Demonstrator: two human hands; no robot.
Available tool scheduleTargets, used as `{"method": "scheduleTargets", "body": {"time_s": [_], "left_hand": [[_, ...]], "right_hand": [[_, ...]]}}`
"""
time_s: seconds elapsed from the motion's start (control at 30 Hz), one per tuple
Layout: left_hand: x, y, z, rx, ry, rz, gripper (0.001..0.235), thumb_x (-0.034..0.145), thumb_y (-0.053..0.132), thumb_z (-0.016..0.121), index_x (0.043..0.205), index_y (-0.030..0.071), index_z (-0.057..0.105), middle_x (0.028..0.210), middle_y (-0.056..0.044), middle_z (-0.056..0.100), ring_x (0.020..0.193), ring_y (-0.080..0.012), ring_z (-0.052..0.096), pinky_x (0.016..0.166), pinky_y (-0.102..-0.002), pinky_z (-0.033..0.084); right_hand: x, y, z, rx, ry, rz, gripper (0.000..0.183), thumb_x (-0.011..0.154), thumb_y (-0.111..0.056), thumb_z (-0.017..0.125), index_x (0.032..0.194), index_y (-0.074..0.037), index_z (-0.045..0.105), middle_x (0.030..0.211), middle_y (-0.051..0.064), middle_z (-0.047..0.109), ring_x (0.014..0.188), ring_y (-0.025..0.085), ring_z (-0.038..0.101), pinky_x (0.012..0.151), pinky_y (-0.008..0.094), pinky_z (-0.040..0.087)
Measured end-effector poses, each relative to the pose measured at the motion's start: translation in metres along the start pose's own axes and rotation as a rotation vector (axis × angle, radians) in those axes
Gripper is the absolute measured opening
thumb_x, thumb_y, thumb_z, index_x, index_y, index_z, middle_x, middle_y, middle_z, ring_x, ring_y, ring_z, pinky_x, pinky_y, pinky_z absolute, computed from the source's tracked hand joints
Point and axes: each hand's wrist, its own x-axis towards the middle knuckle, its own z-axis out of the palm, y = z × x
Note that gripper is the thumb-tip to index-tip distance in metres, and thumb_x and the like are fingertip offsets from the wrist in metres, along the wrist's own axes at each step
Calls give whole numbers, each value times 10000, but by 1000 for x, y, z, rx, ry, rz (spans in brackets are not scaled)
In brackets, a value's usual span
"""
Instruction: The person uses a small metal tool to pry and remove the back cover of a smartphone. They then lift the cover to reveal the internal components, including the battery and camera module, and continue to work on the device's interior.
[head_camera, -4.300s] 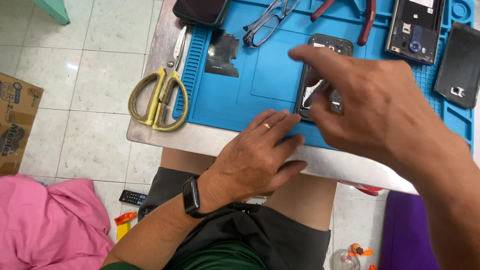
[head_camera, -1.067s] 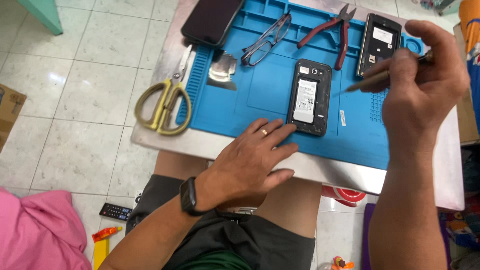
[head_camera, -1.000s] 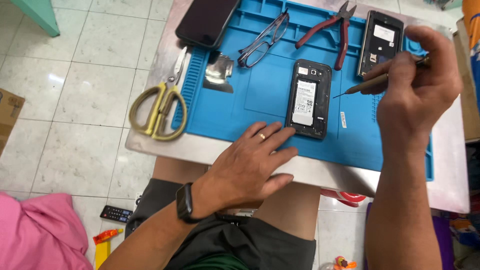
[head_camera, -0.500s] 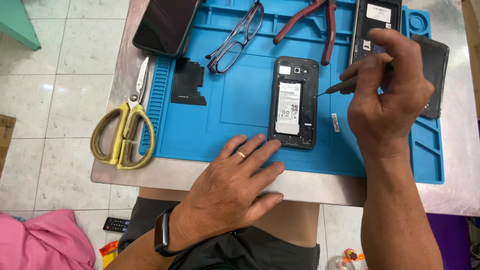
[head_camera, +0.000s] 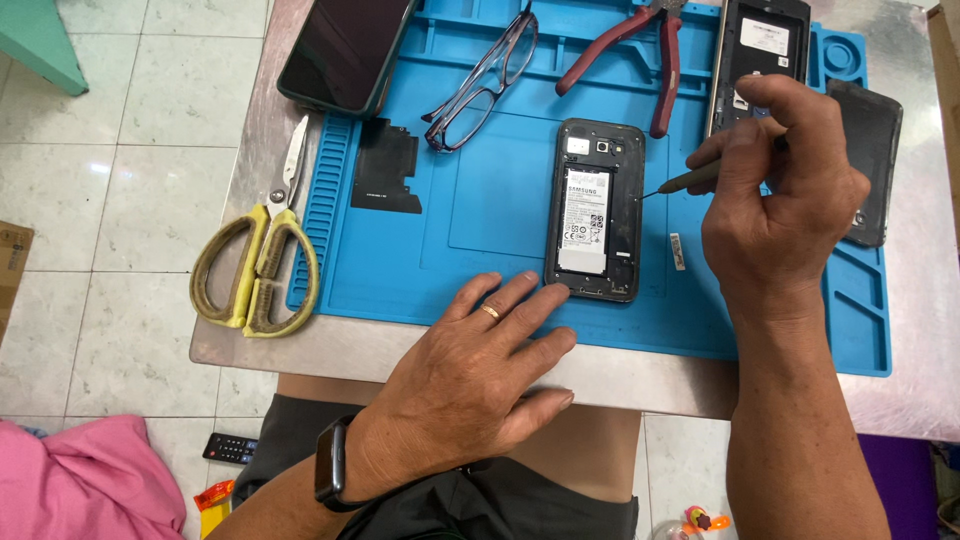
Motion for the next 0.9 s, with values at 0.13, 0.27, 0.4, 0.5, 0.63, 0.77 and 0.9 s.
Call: {"method": "scheduleTargets", "body": {"time_s": [0.13, 0.27, 0.4, 0.5, 0.63, 0.77, 0.9], "left_hand": [[-2, -1, 1, -7, 2, -9, 472, 908, 341, 835, 1246, 69, 649, 1481, -218, 587, 1379, -453, 576, 1140, -627, 434], [-2, 0, 1, 2, 7, -6, 479, 894, 335, 847, 1239, 71, 646, 1478, -216, 593, 1376, -445, 580, 1144, -619, 433], [-3, 0, 2, 16, 11, -4, 481, 890, 347, 842, 1236, 77, 644, 1483, -211, 596, 1382, -439, 575, 1145, -611, 432], [-3, 0, 1, 24, 33, 5, 494, 872, 338, 867, 1223, 73, 643, 1472, -212, 599, 1363, -439, 589, 1134, -607, 445], [-3, -1, 3, 25, 32, 0, 514, 863, 354, 870, 1235, 82, 645, 1478, -208, 600, 1372, -436, 588, 1139, -607, 442], [-3, 0, 2, 11, 19, -1, 491, 886, 351, 852, 1235, 77, 642, 1478, -213, 594, 1377, -445, 580, 1142, -616, 433], [-2, 1, 1, 22, 27, 1, 477, 888, 347, 853, 1224, 75, 649, 1465, -211, 607, 1366, -439, 590, 1135, -609, 439]], "right_hand": [[-1, -3, 1, -4, 1, 6, 172, 1260, 118, 443, 1414, 93, 516, 954, 265, 682, 860, 335, 764, 719, 401, 657], [-1, -5, 1, -6, -4, -10, 163, 1267, 90, 437, 1414, 84, 508, 933, 255, 709, 791, 327, 746, 704, 386, 627], [-1, -4, 1, -12, -8, -17, 157, 1270, 71, 431, 1408, 73, 505, 927, 243, 708, 775, 321, 742, 687, 383, 617], [0, -4, 2, -15, -3, -29, 145, 1254, 87, 434, 1380, 93, 506, 936, 257, 715, 760, 332, 736, 684, 394, 613], [-1, -6, 2, -21, 6, -15, 141, 1242, 94, 437, 1357, 100, 518, 925, 250, 714, 737, 318, 726, 666, 380, 597], [-2, -7, 2, -4, 12, -3, 125, 1240, 95, 442, 1339, 107, 516, 924, 261, 699, 750, 324, 725, 680, 394, 620], [-2, -5, 1, -1, 9, -18, 103, 1245, 84, 450, 1319, 111, 517, 916, 254, 701, 737, 319, 723, 678, 390, 621]]}}
